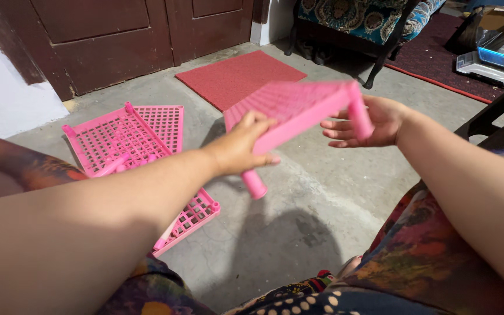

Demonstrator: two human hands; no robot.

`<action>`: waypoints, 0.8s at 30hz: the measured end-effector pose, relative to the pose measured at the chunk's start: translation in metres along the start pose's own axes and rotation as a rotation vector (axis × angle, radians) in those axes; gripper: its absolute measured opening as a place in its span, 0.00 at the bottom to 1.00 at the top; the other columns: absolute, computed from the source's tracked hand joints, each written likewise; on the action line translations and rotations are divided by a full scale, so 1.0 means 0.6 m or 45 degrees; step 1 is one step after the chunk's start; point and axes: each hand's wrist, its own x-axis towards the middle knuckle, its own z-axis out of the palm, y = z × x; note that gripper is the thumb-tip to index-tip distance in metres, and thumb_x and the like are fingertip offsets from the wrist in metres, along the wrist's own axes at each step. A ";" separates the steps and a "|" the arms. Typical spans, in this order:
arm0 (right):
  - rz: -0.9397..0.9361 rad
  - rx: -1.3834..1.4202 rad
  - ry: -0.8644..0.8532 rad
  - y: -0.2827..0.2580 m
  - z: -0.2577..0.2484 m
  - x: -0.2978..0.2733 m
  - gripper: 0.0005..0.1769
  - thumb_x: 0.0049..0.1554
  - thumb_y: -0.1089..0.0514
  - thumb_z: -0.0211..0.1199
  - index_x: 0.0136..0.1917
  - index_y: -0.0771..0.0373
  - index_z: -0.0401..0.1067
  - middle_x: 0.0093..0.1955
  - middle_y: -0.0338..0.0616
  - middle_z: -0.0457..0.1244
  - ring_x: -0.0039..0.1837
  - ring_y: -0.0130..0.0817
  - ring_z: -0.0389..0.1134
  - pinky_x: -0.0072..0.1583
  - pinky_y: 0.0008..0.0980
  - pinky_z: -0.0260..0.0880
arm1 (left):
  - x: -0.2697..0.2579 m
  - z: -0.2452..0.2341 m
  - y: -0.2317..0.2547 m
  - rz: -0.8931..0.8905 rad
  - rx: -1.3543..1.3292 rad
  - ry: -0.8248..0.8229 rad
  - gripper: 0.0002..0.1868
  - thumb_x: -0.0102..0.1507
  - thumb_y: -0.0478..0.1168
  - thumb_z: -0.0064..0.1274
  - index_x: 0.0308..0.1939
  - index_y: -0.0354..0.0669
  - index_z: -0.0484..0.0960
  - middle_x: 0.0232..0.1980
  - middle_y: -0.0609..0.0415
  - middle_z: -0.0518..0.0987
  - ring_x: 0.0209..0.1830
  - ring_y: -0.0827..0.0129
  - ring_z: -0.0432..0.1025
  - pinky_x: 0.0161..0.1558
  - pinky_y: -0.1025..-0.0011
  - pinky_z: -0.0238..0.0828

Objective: The person assembles a pink plastic rack by inserting cylindrical rods into the holes of grid panels. They connect multiple panels and rods to form a structure, handling the components one at a time.

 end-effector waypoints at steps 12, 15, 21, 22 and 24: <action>0.638 -0.255 0.342 0.275 -0.167 0.296 0.15 0.64 0.53 0.62 0.60 0.62 0.67 0.49 0.47 0.65 0.54 0.42 0.66 0.53 0.45 0.73 | -0.089 0.075 -0.018 -0.212 0.395 -0.633 0.50 0.57 0.60 0.63 0.77 0.54 0.54 0.75 0.52 0.58 0.75 0.51 0.51 0.71 0.48 0.47; 0.640 -0.337 0.518 0.366 -0.169 0.329 0.15 0.64 0.59 0.57 0.63 0.63 0.68 0.53 0.51 0.64 0.52 0.48 0.67 0.50 0.51 0.74 | -0.106 0.068 -0.051 -0.515 0.371 -0.609 0.46 0.60 0.61 0.59 0.76 0.55 0.56 0.77 0.52 0.58 0.77 0.53 0.51 0.73 0.50 0.48; 0.746 -1.293 0.168 0.387 -0.085 0.321 0.37 0.64 0.42 0.62 0.80 0.53 0.57 0.79 0.54 0.51 0.70 0.55 0.58 0.64 0.61 0.65 | -0.190 0.048 -0.210 -1.140 0.453 -0.577 0.33 0.60 0.52 0.59 0.68 0.50 0.72 0.70 0.48 0.70 0.72 0.52 0.63 0.70 0.55 0.62; 0.717 -1.351 0.211 0.379 -0.069 0.318 0.37 0.62 0.41 0.61 0.80 0.52 0.57 0.80 0.51 0.51 0.72 0.56 0.59 0.65 0.64 0.64 | -0.212 0.053 -0.243 -1.070 0.515 -0.606 0.30 0.60 0.50 0.59 0.63 0.42 0.77 0.65 0.45 0.76 0.69 0.50 0.68 0.67 0.57 0.66; 0.660 -1.464 0.307 0.366 -0.037 0.314 0.39 0.59 0.41 0.60 0.80 0.49 0.57 0.83 0.46 0.51 0.76 0.57 0.59 0.68 0.69 0.64 | -0.264 0.077 -0.295 -1.237 0.478 -0.625 0.19 0.60 0.43 0.54 0.53 0.39 0.87 0.57 0.38 0.80 0.60 0.49 0.76 0.63 0.58 0.72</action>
